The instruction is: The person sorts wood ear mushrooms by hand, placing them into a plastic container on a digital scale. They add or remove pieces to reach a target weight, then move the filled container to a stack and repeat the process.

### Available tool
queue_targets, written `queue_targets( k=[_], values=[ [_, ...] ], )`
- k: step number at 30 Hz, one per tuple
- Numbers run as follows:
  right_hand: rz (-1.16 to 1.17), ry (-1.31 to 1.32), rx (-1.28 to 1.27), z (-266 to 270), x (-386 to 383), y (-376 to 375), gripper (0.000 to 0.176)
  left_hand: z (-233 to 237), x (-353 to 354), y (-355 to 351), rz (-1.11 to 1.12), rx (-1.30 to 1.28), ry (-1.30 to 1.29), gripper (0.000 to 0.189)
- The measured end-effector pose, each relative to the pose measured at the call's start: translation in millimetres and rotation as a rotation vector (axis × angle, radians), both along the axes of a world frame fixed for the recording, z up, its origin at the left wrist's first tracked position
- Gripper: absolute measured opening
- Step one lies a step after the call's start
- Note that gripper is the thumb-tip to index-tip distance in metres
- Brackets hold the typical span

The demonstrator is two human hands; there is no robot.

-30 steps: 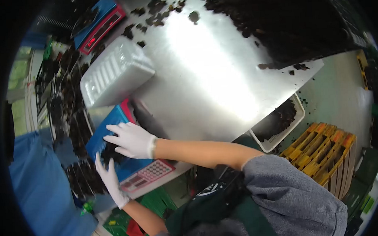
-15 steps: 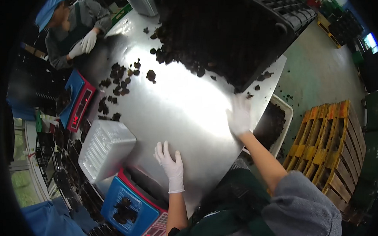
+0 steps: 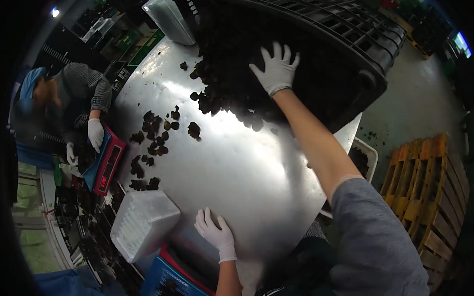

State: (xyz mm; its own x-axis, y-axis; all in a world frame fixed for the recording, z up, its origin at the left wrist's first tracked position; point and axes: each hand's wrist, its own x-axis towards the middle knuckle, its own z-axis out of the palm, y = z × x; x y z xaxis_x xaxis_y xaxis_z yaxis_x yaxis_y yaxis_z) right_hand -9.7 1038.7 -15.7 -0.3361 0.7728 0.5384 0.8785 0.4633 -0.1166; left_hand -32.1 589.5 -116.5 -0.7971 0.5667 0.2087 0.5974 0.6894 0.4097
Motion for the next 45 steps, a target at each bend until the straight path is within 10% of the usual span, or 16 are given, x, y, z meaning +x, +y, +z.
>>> queue_targets(
  k=[5, 7, 13, 15, 17, 23, 25, 29, 35, 39, 41, 45],
  values=[
    [0.194, -0.203, -0.322, -44.0, -45.0, -34.3, 0.041, 4.0, 1.7, 2.9, 0.015, -0.030, 0.001, 0.047],
    [0.355, -0.025, -0.392, -89.8, -56.5, -63.3, 0.059, 0.5, 1.8, 0.7, -0.003, -0.021, 0.020, 0.047],
    [0.550, 0.230, -0.863, 22.1, -14.0, -61.8, 0.028, 8.2, 0.9, 0.5, -0.003, -0.022, -0.026, 0.046],
    [0.434, 0.522, -0.287, 3.7, -12.5, -35.2, 0.018, 6.3, -1.1, 0.7, 0.010, -0.018, -0.023, 0.047],
    [0.169, 0.251, 0.212, -20.0, -10.6, -31.9, 0.048, 2.1, -1.0, 0.6, 0.012, -0.015, -0.012, 0.047],
    [0.554, -0.127, -0.257, -58.8, 4.9, -106.8, 0.053, -2.4, -0.2, 1.1, 0.028, 0.003, 0.013, 0.047],
    [0.750, 0.418, -0.534, -50.8, 23.2, -98.4, 0.041, -1.9, -0.6, 2.0, 0.029, 0.004, 0.011, 0.046],
    [0.357, 0.010, -0.170, -75.7, 36.6, -115.5, 0.068, -2.4, -0.9, 0.8, 0.021, 0.011, 0.001, 0.043],
    [1.004, -0.213, -0.407, -79.5, 81.8, -261.2, 0.057, 2.9, -0.2, -1.1, -0.025, 0.128, -0.013, 0.042],
    [0.941, -0.036, -0.369, -46.3, 92.0, -230.9, 0.032, 2.8, 0.0, -2.5, -0.002, 0.172, -0.037, 0.046],
    [0.563, 0.100, -0.246, -50.7, 73.7, -199.2, 0.045, 1.2, 1.7, -2.7, 0.015, 0.184, -0.055, 0.053],
    [0.847, -0.223, -0.511, -89.6, 77.6, -240.7, 0.064, -1.0, -2.2, -7.9, -0.035, 0.186, -0.103, 0.053]
  ],
)
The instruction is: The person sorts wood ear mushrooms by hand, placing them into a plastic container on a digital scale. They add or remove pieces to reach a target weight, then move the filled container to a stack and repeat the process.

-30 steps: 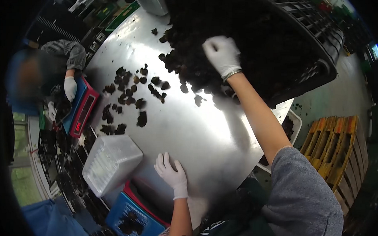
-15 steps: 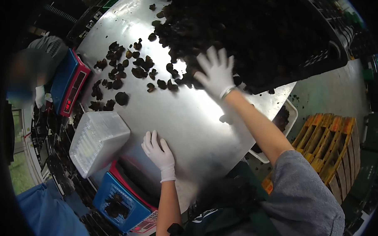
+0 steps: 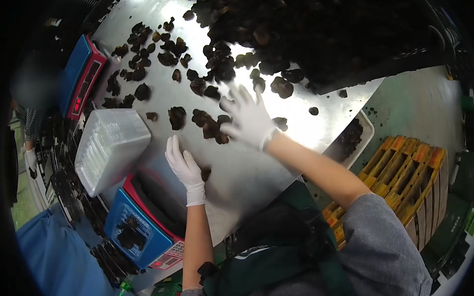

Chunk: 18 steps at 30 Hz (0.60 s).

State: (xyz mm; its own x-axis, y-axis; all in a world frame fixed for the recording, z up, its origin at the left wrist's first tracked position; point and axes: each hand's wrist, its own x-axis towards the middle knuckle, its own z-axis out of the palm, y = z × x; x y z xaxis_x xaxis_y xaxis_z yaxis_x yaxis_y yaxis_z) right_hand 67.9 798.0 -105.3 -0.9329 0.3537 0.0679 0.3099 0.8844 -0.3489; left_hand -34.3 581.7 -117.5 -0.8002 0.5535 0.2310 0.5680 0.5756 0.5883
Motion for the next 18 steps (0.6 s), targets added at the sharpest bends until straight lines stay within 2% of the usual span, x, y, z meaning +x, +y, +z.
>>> queue_targets(
  k=[2, 3, 5, 6, 7, 8, 10, 11, 14, 16, 18],
  values=[
    [0.125, 0.052, -0.011, 20.5, 20.8, -37.9, 0.063, 11.9, 12.5, -0.9, 0.038, 0.062, -0.044, 0.050],
    [0.050, 0.050, -0.065, 29.5, 29.7, -42.9, 0.063, 18.0, 19.3, 0.6, 0.058, 0.097, -0.066, 0.048],
    [-0.152, 0.122, -0.142, 25.1, 50.4, -37.4, 0.062, 30.0, 38.3, -10.5, -0.021, -0.051, -0.051, 0.050],
    [-0.240, 0.147, -0.010, 15.9, 58.6, -35.5, 0.063, 34.4, 49.0, -17.5, -0.063, -0.125, -0.044, 0.052],
    [-0.188, 0.048, -0.020, 10.6, 63.9, -39.8, 0.064, 34.1, 58.9, -21.9, -0.109, -0.201, -0.042, 0.055],
    [-0.138, -0.048, -0.027, 7.7, 69.4, -46.7, 0.064, 26.5, 65.7, -31.6, -0.061, -0.170, -0.047, 0.055],
    [0.135, -0.131, -0.231, 12.7, 78.6, -73.5, 0.063, 10.6, 78.8, -46.3, 0.028, -0.106, -0.060, 0.054],
    [0.287, -0.014, -0.195, 20.1, 80.6, -82.6, 0.060, 9.9, 83.9, -48.4, 0.170, -0.075, -0.060, 0.052],
    [0.303, 0.245, -0.252, 18.5, 44.3, -53.1, 0.053, 19.5, 72.5, -51.3, 0.298, -0.007, -0.090, 0.051],
    [0.074, 0.457, -0.329, -2.0, -5.0, -14.3, 0.050, 20.9, 62.0, -52.6, 0.279, 0.010, -0.107, 0.050],
    [-0.043, 0.444, -0.158, -4.4, -47.9, 10.3, 0.056, 20.2, 48.8, -46.0, 0.263, 0.021, -0.108, 0.050]
  ],
)
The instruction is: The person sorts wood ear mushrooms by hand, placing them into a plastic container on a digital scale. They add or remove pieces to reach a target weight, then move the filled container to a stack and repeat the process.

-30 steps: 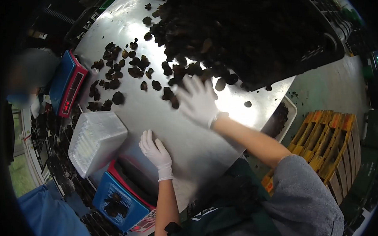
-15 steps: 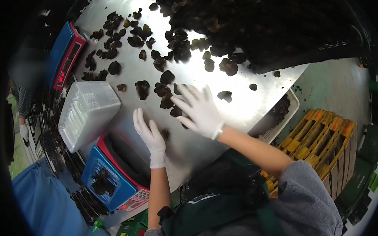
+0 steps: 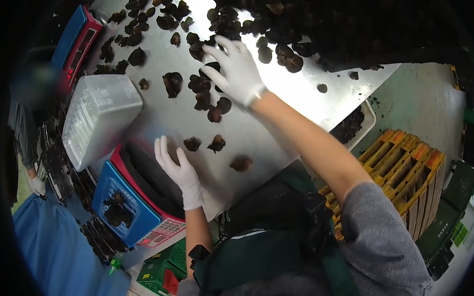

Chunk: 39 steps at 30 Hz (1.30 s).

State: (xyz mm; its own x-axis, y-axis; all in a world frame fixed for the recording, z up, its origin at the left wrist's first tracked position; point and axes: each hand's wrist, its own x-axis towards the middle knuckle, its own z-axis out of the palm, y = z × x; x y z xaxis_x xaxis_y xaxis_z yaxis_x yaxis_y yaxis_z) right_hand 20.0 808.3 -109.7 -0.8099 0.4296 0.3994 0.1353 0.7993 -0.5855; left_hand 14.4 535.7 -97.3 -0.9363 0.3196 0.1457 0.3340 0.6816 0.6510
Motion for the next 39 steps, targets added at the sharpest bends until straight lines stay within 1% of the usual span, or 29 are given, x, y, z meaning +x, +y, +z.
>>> queue_targets(
  k=[2, 3, 4, 6, 8, 9, 10, 11, 12, 14, 16, 17, 20, 22, 23, 24, 26, 27, 28, 29, 30, 31, 32, 33, 35, 36, 38, 39],
  values=[
    [0.137, -0.149, -0.021, 0.2, -24.7, -7.3, 0.060, 6.9, -18.3, 17.5, -0.063, 0.070, -0.011, 0.053],
    [0.286, -0.253, 0.092, -0.7, -25.7, -17.3, 0.058, 8.4, -30.0, 27.2, -0.095, 0.106, -0.016, 0.054],
    [0.515, -0.332, 0.075, 5.2, -25.5, -23.0, 0.053, 5.3, -44.4, 34.9, -0.141, 0.108, 0.018, 0.056],
    [0.550, -0.138, -0.161, 15.2, -17.6, -28.0, 0.044, 0.3, -68.4, 51.7, -0.212, 0.112, 0.059, 0.057],
    [0.193, 0.122, -0.023, 17.8, -3.6, -23.8, 0.043, -0.1, -84.6, 65.8, -0.261, 0.116, 0.081, 0.056],
    [0.086, 0.125, -0.007, 15.7, 6.5, -20.7, 0.035, -3.1, -89.6, 66.4, -0.330, 0.018, 0.068, 0.049],
    [0.131, -0.038, -0.148, 21.5, 22.1, -22.6, 0.032, -4.6, -92.6, 66.3, -0.403, -0.080, 0.056, 0.043],
    [0.176, -0.202, -0.288, 32.5, 43.3, -32.1, 0.029, -3.5, -90.5, 64.2, -0.421, -0.081, 0.058, 0.026],
    [0.219, -0.365, -0.430, 42.1, 58.8, -44.6, 0.026, -4.6, -86.2, 59.4, -0.405, -0.040, 0.000, 0.024],
    [0.527, -0.360, -0.132, 32.1, 79.6, -74.6, 0.024, -9.2, -73.8, 48.1, -0.390, 0.037, -0.114, 0.020],
    [0.468, -0.184, 0.096, 14.3, 92.2, -101.9, 0.025, -3.6, -52.7, 34.0, -0.333, 0.094, -0.132, 0.021],
    [0.465, -0.221, 0.044, 6.7, 96.3, -106.4, 0.023, -6.3, -43.2, 22.8, -0.300, 0.052, -0.122, 0.022],
    [0.393, -0.175, -0.230, 18.4, 111.8, -89.8, 0.021, 5.7, -11.8, 2.4, -0.144, 0.155, -0.253, 0.027],
    [0.154, -0.143, -0.517, 47.5, 136.1, -68.7, 0.019, 3.5, -5.8, -11.3, -0.078, 0.170, -0.276, 0.030],
    [-0.089, -0.073, -0.541, 49.2, 157.5, -61.1, 0.020, 1.2, -6.7, -11.8, -0.041, 0.182, -0.285, 0.032],
    [-0.331, -0.001, -0.559, 48.2, 180.3, -54.5, 0.022, 4.8, -10.9, -5.2, -0.104, 0.126, -0.195, 0.033],
    [-0.825, -0.122, -0.063, 38.4, 215.1, -41.4, 0.032, 23.1, -21.8, 19.9, -0.220, 0.019, -0.014, 0.035],
    [-0.835, -0.164, -0.015, 33.9, 225.9, -36.9, 0.033, 29.6, -25.7, 39.8, -0.294, 0.084, -0.051, 0.038],
    [-0.844, -0.205, 0.031, 31.4, 230.8, -33.6, 0.035, 30.3, -27.9, 58.5, -0.375, 0.071, -0.005, 0.039],
    [-0.771, -0.213, 0.011, 30.4, 224.3, -31.7, 0.035, 35.5, -29.3, 78.5, -0.487, 0.042, 0.019, 0.040],
    [-0.643, -0.224, -0.079, 30.0, 212.6, -32.3, 0.039, 38.3, -31.1, 93.5, -0.598, 0.008, 0.042, 0.041],
    [-0.501, -0.181, -0.148, 32.5, 189.4, -36.9, 0.045, 31.4, -33.3, 101.3, -0.655, -0.033, 0.092, 0.039],
    [-0.481, -0.305, -0.202, 48.2, 161.6, -45.1, 0.047, 21.0, -34.6, 106.5, -0.715, -0.076, 0.143, 0.038],
    [-0.384, -0.357, -0.094, 33.9, 149.7, -44.5, 0.046, 13.2, -34.7, 108.6, -0.776, -0.120, 0.196, 0.036],
    [-0.213, -0.353, -0.341, 17.1, 124.5, -43.6, 0.033, 10.0, -32.8, 91.7, -0.666, -0.125, 0.170, 0.032],
    [-0.096, -0.327, -0.472, 10.5, 115.7, -46.2, 0.030, 11.6, -33.9, 80.8, -0.613, -0.126, 0.160, 0.030],
    [0.184, -0.248, -0.385, 18.4, 100.9, -61.0, 0.032, 18.1, -35.5, 55.2, -0.428, 0.068, 0.009, 0.025],
    [0.178, -0.210, -0.389, 23.0, 93.5, -64.8, 0.032, 21.8, -33.2, 43.2, -0.336, 0.092, 0.019, 0.023]
  ],
)
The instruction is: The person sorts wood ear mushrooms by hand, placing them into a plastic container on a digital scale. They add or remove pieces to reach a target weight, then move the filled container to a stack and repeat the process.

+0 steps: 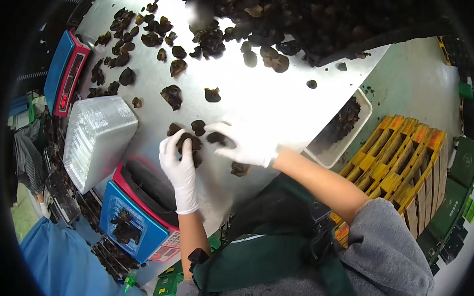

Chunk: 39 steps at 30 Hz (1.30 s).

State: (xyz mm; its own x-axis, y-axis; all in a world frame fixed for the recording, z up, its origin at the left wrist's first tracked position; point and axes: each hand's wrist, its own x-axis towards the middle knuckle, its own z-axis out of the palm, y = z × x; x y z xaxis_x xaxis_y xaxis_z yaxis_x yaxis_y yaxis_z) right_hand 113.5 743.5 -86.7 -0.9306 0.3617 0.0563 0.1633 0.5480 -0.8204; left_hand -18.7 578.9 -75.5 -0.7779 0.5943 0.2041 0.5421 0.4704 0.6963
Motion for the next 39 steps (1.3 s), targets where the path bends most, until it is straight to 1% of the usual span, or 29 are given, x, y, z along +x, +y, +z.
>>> queue_targets(
  k=[1, 2, 5, 6, 8, 9, 10, 12, 13, 15, 17, 18, 20, 21, 22, 23, 24, 25, 26, 27, 29, 30, 31, 33, 34, 35, 36, 37, 39],
  values=[
    [-0.010, 0.037, -0.005, 4.7, -8.8, -0.8, 0.032, 5.8, 3.6, -11.0, 0.088, 0.012, -0.155, 0.025],
    [-0.016, 0.078, -0.005, 6.8, -18.7, 1.3, 0.032, 0.7, 3.8, -22.7, 0.083, -0.003, -0.128, 0.027],
    [-0.240, 0.160, 0.430, -3.2, -54.5, 25.6, 0.031, -5.1, 10.6, -36.7, 0.169, -0.043, -0.104, 0.031],
    [-0.151, 0.137, 0.415, -10.1, -57.0, 30.4, 0.029, -4.4, 12.4, -38.6, 0.211, -0.058, -0.108, 0.032],
    [0.020, 0.090, 0.390, -23.8, -49.6, 41.8, 0.024, -4.3, 2.7, -41.5, 0.158, -0.091, -0.005, 0.034],
    [0.037, -0.022, 0.298, -20.6, -37.0, 44.9, 0.021, -5.3, -3.4, -41.5, 0.136, -0.103, 0.045, 0.035],
    [0.059, -0.138, 0.206, -14.7, -17.3, 47.4, 0.019, -6.1, -11.9, -39.1, 0.125, -0.071, -0.005, 0.036],
    [0.014, -0.238, 0.269, 5.3, 32.7, 61.3, 0.012, -6.9, -34.8, -27.3, 0.097, -0.004, -0.117, 0.039],
    [-0.096, -0.354, 0.284, 18.6, 60.6, 67.1, 0.022, -7.5, -46.8, -18.4, 0.081, -0.023, -0.103, 0.039],
    [-0.318, -0.799, 0.333, 37.2, 116.0, 92.8, 0.035, -9.2, -72.1, 6.0, 0.052, -0.054, -0.062, 0.040],
    [-0.355, -1.086, 0.644, 50.8, 139.4, 111.3, 0.045, -14.4, -85.0, 35.3, 0.102, -0.028, -0.022, 0.040],
    [-0.355, -0.866, 0.662, 43.0, 147.0, 126.0, 0.043, -15.7, -86.5, 47.3, 0.120, -0.018, -0.002, 0.039],
    [-0.332, -0.354, 0.310, 64.5, 82.6, 124.8, 0.041, -18.1, -84.6, 64.2, 0.050, -0.226, 0.018, 0.038],
    [-0.313, -0.252, 0.062, 74.5, 40.7, 120.0, 0.037, -20.3, -82.6, 70.5, 0.015, -0.332, 0.031, 0.037],
    [-0.229, -0.204, 0.173, 77.7, 2.4, 120.4, 0.035, -25.6, -77.0, 70.2, -0.053, -0.309, 0.087, 0.033],
    [-0.146, -0.166, 0.191, 61.5, -29.0, 128.0, 0.041, -30.2, -74.4, 69.8, -0.133, -0.214, -0.059, 0.030],
    [-0.212, -0.012, 0.274, 38.3, -61.7, 128.3, 0.053, -25.0, -67.5, 70.3, -0.192, -0.192, -0.100, 0.028],
    [-0.223, 0.041, 0.421, 20.2, -92.3, 133.4, 0.062, -19.6, -59.7, 68.4, -0.250, -0.173, -0.143, 0.027],
    [-0.257, 0.050, 0.507, 5.0, -117.7, 136.9, 0.066, -17.7, -56.2, 63.3, -0.289, -0.186, -0.161, 0.028],
    [-0.237, -0.030, 0.534, -3.7, -134.2, 139.3, 0.058, -12.2, -54.0, 59.2, -0.253, -0.208, -0.212, 0.029],
    [-0.022, -0.189, 0.397, -17.4, -137.0, 140.1, 0.047, 2.3, -55.7, 51.5, -0.182, -0.253, -0.316, 0.031],
    [0.029, -0.187, 0.276, -1.7, -123.2, 137.7, 0.040, 3.1, -60.6, 45.9, -0.177, -0.177, -0.231, 0.032],
    [-0.048, -0.159, 0.105, 13.6, -105.3, 134.7, 0.040, 7.5, -65.1, 42.4, -0.106, -0.177, -0.221, 0.034],
    [-0.188, -0.089, -0.094, 20.5, -71.5, 143.5, 0.042, 2.9, -79.7, 38.3, -0.083, -0.111, -0.076, 0.037],
    [-0.242, -0.071, 0.134, 14.6, -54.9, 149.9, 0.046, -1.0, -86.7, 38.3, -0.106, -0.151, -0.066, 0.048],
    [-0.291, -0.048, 0.364, 3.7, -43.2, 153.0, 0.049, -4.2, -87.5, 44.6, -0.122, -0.157, 0.001, 0.051],
    [-0.355, -0.129, 0.541, -6.3, -35.6, 146.6, 0.056, -6.2, -87.0, 54.9, -0.138, -0.160, 0.073, 0.054],
    [-0.316, -0.150, 0.639, -7.1, -34.0, 134.0, 0.060, -8.3, -86.0, 65.7, -0.157, -0.164, 0.144, 0.057],
    [-0.197, -0.150, 0.637, -12.1, -30.8, 95.5, 0.060, -19.2, -81.1, 84.1, -0.297, -0.111, 0.109, 0.059]
  ],
)
